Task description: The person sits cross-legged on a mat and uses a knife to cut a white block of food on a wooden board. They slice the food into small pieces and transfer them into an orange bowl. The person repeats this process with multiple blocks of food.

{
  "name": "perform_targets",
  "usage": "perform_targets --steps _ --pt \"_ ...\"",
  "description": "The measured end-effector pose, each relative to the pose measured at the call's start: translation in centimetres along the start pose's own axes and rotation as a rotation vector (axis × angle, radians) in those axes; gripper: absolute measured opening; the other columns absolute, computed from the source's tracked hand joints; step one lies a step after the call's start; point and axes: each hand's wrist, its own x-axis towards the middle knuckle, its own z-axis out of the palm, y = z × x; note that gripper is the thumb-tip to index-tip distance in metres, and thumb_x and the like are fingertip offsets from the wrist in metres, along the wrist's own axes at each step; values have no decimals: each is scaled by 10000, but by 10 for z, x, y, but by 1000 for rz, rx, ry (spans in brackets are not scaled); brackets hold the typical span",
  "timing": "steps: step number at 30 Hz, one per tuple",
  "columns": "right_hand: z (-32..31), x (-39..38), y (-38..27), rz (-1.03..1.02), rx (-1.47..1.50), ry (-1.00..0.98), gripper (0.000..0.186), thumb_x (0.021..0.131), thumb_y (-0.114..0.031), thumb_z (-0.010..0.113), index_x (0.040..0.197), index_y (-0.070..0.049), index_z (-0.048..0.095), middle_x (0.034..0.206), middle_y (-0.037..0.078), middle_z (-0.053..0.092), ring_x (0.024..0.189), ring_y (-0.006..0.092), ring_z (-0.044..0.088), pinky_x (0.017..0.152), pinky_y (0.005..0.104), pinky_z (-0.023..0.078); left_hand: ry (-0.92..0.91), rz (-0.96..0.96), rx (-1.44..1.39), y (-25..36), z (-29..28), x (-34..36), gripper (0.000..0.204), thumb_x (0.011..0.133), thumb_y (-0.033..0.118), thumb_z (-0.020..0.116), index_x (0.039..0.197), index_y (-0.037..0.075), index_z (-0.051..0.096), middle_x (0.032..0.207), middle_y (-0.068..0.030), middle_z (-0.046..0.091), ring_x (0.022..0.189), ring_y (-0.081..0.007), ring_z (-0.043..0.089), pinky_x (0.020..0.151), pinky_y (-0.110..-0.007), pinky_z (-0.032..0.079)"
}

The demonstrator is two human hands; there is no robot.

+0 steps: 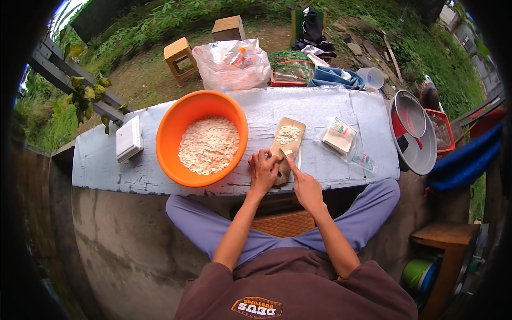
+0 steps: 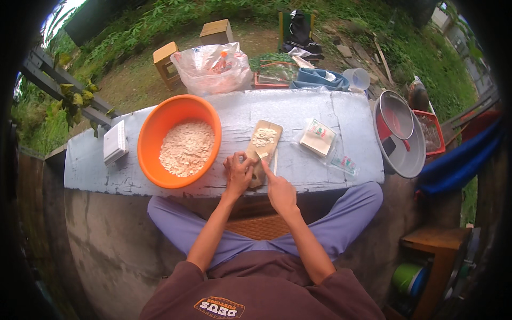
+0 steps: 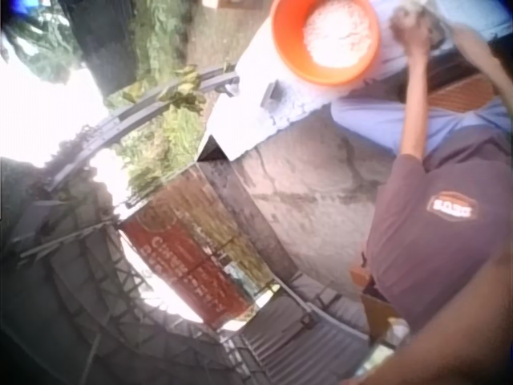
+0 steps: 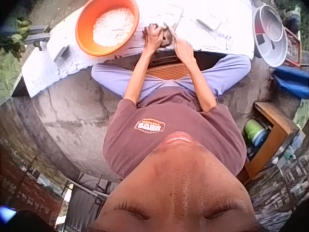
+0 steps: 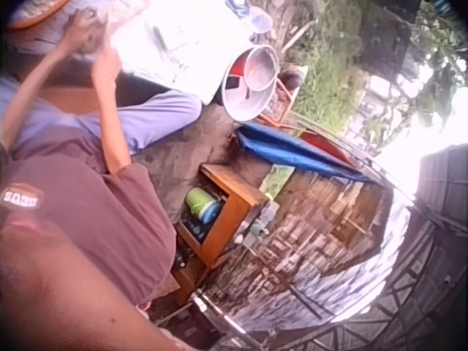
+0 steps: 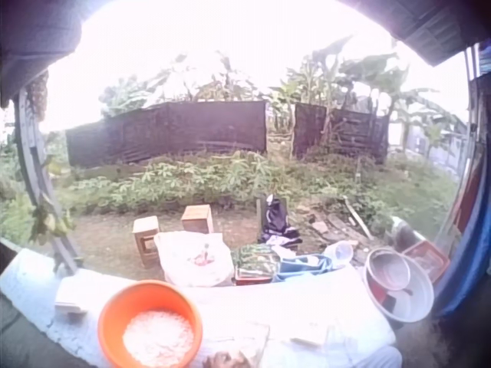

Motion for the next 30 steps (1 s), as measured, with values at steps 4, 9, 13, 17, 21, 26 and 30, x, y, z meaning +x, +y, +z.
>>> perform_targets --steps 4,9,13,17,21,26,30 --pt "-10 -12 -3 10 -43 -64 596 1014 -148 474 1554 -367 348 744 231 657 690 435 673 645 560 520 0 -7 1 0 0 -2 206 837 130 683 1027 183 746 1093 -47 530 1110 -248 452 986 -419 302" --pt "0 -7 3 20 10 -25 553 1028 -176 484 1545 -344 381 712 234 633 655 444 646 643 556 509 5 16 5 -3 2 -2 209 834 121 681 1025 175 748 1101 -47 534 1116 -248 449 988 -421 298" --pt "-4 -4 -1 -9 5 -9 563 1026 -181 489 1547 -359 370 712 232 634 656 443 649 637 553 512 4 36 2 -3 -3 -3 214 837 113 677 1031 170 747 1113 -52 541 1124 -250 451 984 -427 300" --pt "-11 -14 -3 -18 -37 -58 559 1029 -176 485 1544 -363 376 713 227 637 659 440 653 620 549 512 9 9 13 -3 -4 -5 222 849 114 666 1048 171 745 1121 -58 547 1128 -252 453 984 -429 299" --pt "-3 -9 -4 25 -51 -37 522 1031 -187 482 1522 -351 422 723 227 645 674 439 660 623 549 513 11 17 11 -4 -5 -6 217 853 120 666 1048 172 744 1127 -57 542 1128 -255 458 990 -432 298" --pt "-4 -1 -6 -9 -60 -23 532 1032 -191 482 1526 -373 407 729 220 653 675 432 664 630 549 516 40 33 22 -4 -5 -8 203 849 126 674 1037 167 738 1136 -57 535 1132 -258 461 993 -438 300" --pt "-10 -9 -9 -19 -54 -75 536 1030 -186 485 1527 -369 405 734 218 655 682 427 667 645 544 522 32 -5 23 -4 -6 -11 190 846 125 675 1023 162 735 1143 -54 536 1138 -260 460 997 -439 303"
